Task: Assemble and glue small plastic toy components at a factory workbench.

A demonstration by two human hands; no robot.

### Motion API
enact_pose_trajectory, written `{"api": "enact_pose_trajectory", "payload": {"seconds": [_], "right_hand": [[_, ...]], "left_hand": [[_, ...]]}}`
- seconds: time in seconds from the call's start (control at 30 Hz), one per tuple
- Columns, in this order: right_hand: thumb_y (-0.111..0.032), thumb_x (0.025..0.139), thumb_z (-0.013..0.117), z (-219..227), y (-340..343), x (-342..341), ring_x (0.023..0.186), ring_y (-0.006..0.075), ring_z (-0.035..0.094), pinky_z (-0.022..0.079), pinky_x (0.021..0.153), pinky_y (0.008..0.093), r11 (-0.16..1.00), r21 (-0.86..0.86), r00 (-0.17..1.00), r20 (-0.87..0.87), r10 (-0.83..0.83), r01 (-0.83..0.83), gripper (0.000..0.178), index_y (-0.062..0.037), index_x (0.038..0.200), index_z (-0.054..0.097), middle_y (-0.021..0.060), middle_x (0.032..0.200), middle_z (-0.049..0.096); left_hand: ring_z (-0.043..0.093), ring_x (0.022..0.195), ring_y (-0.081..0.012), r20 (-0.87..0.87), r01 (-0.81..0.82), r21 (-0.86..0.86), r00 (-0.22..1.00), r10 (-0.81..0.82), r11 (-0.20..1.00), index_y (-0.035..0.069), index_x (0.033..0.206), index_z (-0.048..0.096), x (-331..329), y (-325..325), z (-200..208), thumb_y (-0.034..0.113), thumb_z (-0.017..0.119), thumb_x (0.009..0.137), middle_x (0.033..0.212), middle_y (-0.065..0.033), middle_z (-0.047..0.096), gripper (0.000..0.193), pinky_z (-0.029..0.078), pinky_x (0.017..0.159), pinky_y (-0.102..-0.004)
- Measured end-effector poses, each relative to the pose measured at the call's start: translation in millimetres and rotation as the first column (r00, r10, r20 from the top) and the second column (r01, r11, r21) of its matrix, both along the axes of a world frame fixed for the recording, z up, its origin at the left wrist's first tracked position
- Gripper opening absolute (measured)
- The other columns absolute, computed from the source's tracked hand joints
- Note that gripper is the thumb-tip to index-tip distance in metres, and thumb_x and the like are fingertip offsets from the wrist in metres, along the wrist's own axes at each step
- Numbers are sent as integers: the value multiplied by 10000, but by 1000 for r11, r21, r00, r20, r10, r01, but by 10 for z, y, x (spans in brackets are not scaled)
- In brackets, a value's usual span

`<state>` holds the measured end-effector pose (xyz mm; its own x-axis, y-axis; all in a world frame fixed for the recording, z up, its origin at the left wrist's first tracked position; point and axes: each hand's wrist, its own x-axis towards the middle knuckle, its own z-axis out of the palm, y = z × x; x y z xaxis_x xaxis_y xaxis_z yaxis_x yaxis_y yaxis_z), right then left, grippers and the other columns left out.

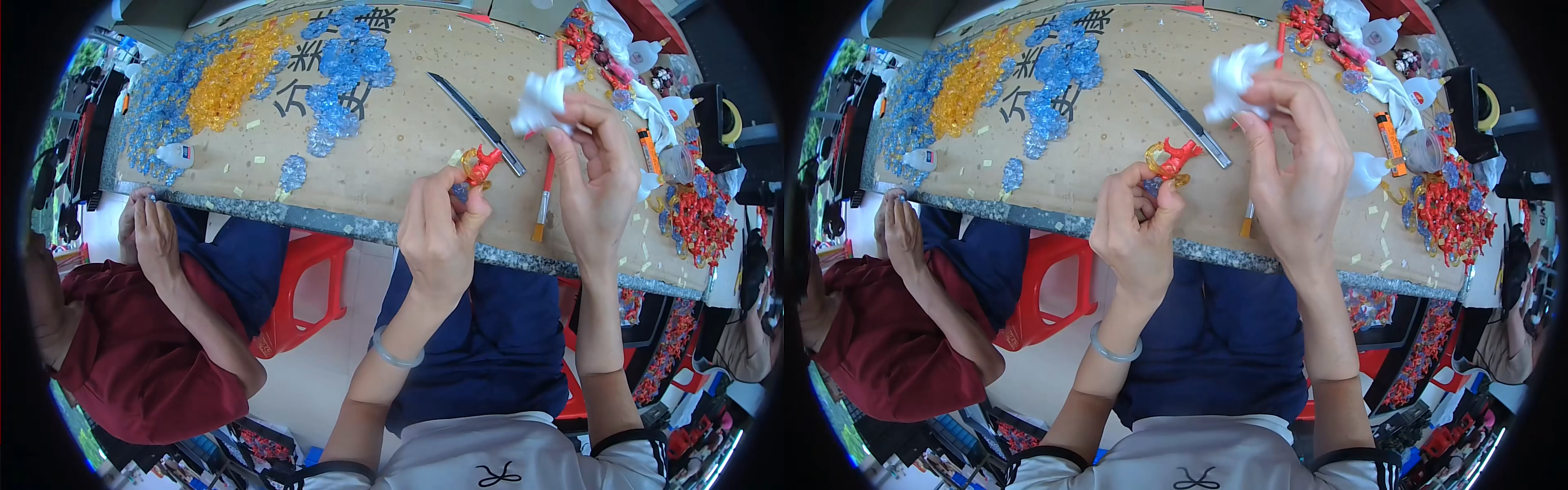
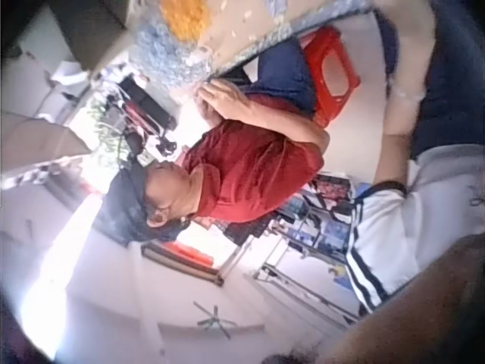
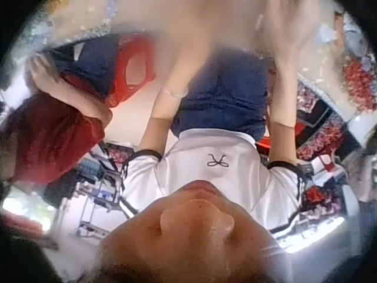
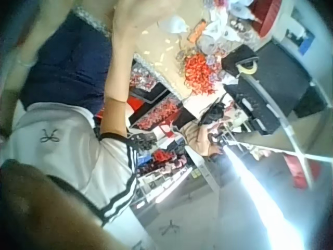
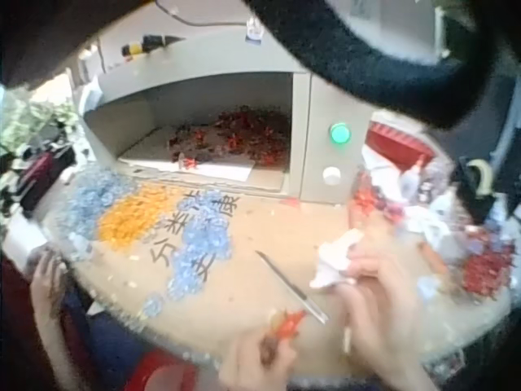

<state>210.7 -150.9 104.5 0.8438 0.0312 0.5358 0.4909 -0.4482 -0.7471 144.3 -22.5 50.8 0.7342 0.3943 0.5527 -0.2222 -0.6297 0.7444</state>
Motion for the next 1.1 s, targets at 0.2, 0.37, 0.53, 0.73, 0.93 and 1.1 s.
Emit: {"api": "enact_pose_trajectory", "payload": {"seconds": [0.2,0.37,0.53,0.73,0.93,1.1], "right_hand": [[75,761,625,58,7,-50,876,197,650,514,728,288,960,-280,990,133,36,2,269,-2,1015,666,124,996,677],[66,729,660,-59,50,-187,769,174,656,521,684,276,959,106,910,-304,282,-261,173,21,890,702,115,851,693],[77,707,669,-196,107,-143,655,137,633,509,605,251,951,207,915,-286,284,-230,148,19,835,716,94,727,680],[98,690,668,-229,148,-139,625,120,613,487,556,247,950,217,920,-273,280,-225,164,4,811,726,90,696,672],[110,683,665,-264,146,-125,611,120,614,484,544,238,947,209,928,-234,289,-242,179,5,814,726,94,692,669],[113,682,666,-265,143,-133,626,123,626,493,549,234,943,217,925,-232,300,-252,182,5,815,726,95,705,674]], "left_hand": [[499,516,-90,9,7,-40,1000,-7,999,-26,912,610,-31,28,-9,52,716,774,747,-50,578,191,412,468,-229],[519,495,-122,78,91,-55,993,-87,994,-20,925,611,-58,55,-48,102,723,796,728,-73,565,210,405,428,-245],[570,540,-141,29,159,-184,987,-156,970,-23,933,638,-86,103,18,14,713,765,779,-100,610,187,452,454,-238],[600,601,-169,21,193,-183,981,-192,964,-38,936,640,-89,146,38,-38,694,754,818,-123,633,189,491,508,-248],[612,635,-186,23,212,-172,977,-211,962,-51,933,636,-96,158,30,-66,688,750,834,-135,641,191,507,543,-266],[615,643,-191,22,211,-151,977,-210,966,-51,927,636,-94,167,36,-68,685,755,835,-137,641,180,508,546,-266]]}}
